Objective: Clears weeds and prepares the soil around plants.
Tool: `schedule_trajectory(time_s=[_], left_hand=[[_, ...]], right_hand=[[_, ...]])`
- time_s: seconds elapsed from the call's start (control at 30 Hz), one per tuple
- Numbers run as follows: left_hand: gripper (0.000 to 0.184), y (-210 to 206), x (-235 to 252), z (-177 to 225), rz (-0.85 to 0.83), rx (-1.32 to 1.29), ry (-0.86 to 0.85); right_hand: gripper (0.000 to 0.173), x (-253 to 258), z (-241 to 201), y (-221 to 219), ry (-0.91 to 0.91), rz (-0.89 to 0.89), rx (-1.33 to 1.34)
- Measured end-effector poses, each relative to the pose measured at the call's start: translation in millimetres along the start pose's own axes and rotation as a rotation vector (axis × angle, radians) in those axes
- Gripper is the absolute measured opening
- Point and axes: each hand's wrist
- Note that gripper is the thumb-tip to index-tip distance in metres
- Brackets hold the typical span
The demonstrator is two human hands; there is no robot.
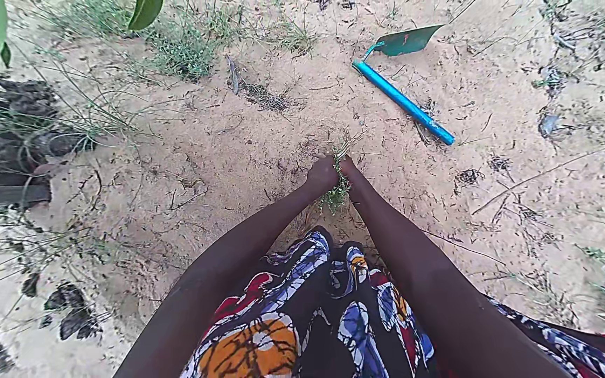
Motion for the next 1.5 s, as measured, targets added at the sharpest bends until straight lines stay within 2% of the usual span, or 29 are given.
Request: schedule_trajectory(time_s=[0.07,0.13,0.2,0.3,0.33,0.37,0.4,0.47,0.53,0.63,0.7,0.83,0.93,1.03,1.1,1.2,1.27,1.37,1.43,1.5], left_hand=[[0.041,-10.7,-23.9,-5.0,-0.069,0.028,-0.007],[0.048,-53.9,-70.9,-20.7,-0.191,0.120,0.008],[0.053,-79.3,-98.2,-25.8,-0.196,0.193,0.021],[0.052,-84.9,-132.2,-19.8,-0.209,0.119,-0.040],[0.051,-79.8,-135.6,-16.4,-0.174,0.113,-0.076],[0.051,-77.2,-141.7,-14.4,-0.150,0.118,-0.103],[0.050,-73.9,-147.6,-13.2,-0.144,0.113,-0.121],[0.051,-60.4,-166.1,-6.4,-0.194,0.064,-0.133],[0.050,-56.2,-159.4,-17.9,-0.228,-0.003,-0.187],[0.054,-42.3,-146.0,-17.7,-0.237,-0.096,-0.277],[0.051,-27.9,-151.9,-2.0,-0.226,-0.154,-0.269],[0.066,15.6,-154.1,21.9,-0.239,-0.181,-0.257],[0.073,44.6,-179.4,49.8,-0.134,-0.141,-0.204],[0.081,67.1,-193.7,76.2,-0.052,-0.036,-0.144],[0.067,76.3,-199.1,88.2,-0.069,0.013,-0.149],[0.027,78.2,-211.6,102.2,-0.028,0.016,-0.209],[0.023,77.6,-207.0,110.3,-0.017,-0.052,-0.200],[0.028,64.4,-192.5,114.1,0.015,-0.213,-0.222],[0.025,60.9,-175.4,103.2,0.034,-0.224,-0.263],[0.021,64.3,-158.3,87.5,0.069,-0.147,-0.352]], right_hand=[[0.045,-22.2,13.7,2.1,-0.039,-0.028,-0.009],[0.041,-79.1,53.6,1.7,-0.057,-0.059,-0.042],[0.040,-111.7,69.1,1.6,-0.046,-0.069,-0.060],[0.040,-128.9,85.7,8.7,-0.079,-0.106,-0.062],[0.041,-124.5,90.6,20.0,0.023,-0.164,-0.052],[0.040,-118.5,109.9,27.2,0.201,-0.177,-0.017],[0.038,-106.0,135.2,27.1,0.392,-0.127,0.094],[0.030,-98.2,126.4,27.5,0.232,-0.010,0.401],[0.030,-94.3,130.6,34.6,0.152,-0.010,0.620],[0.025,-93.1,120.4,45.3,0.290,-0.022,0.787],[0.027,-91.7,108.4,53.9,0.395,-0.012,0.825],[0.036,-91.1,70.9,70.4,0.490,-0.064,0.984],[0.026,-127.3,23.7,78.2,0.554,0.051,1.020],[0.029,-144.1,-8.5,84.2,0.599,0.097,1.082],[0.030,-132.2,-6.9,85.2,0.710,0.060,1.149],[0.031,-121.5,-0.1,95.4,0.826,-0.038,1.225],[0.036,-127.6,-5.2,105.7,0.815,-0.047,1.251],[0.045,-139.8,-4.1,123.0,0.902,-0.073,1.120],[0.059,-141.3,-8.5,120.5,0.884,-0.051,1.020],[0.083,-136.7,-17.8,108.5,0.757,0.034,0.946]])
Point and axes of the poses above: each hand's wrist, its own x-axis towards the middle knuckle, its own y-axis out of the back of the hand, z = x × y, and after that the axes turned 12 degrees about y, right-handed
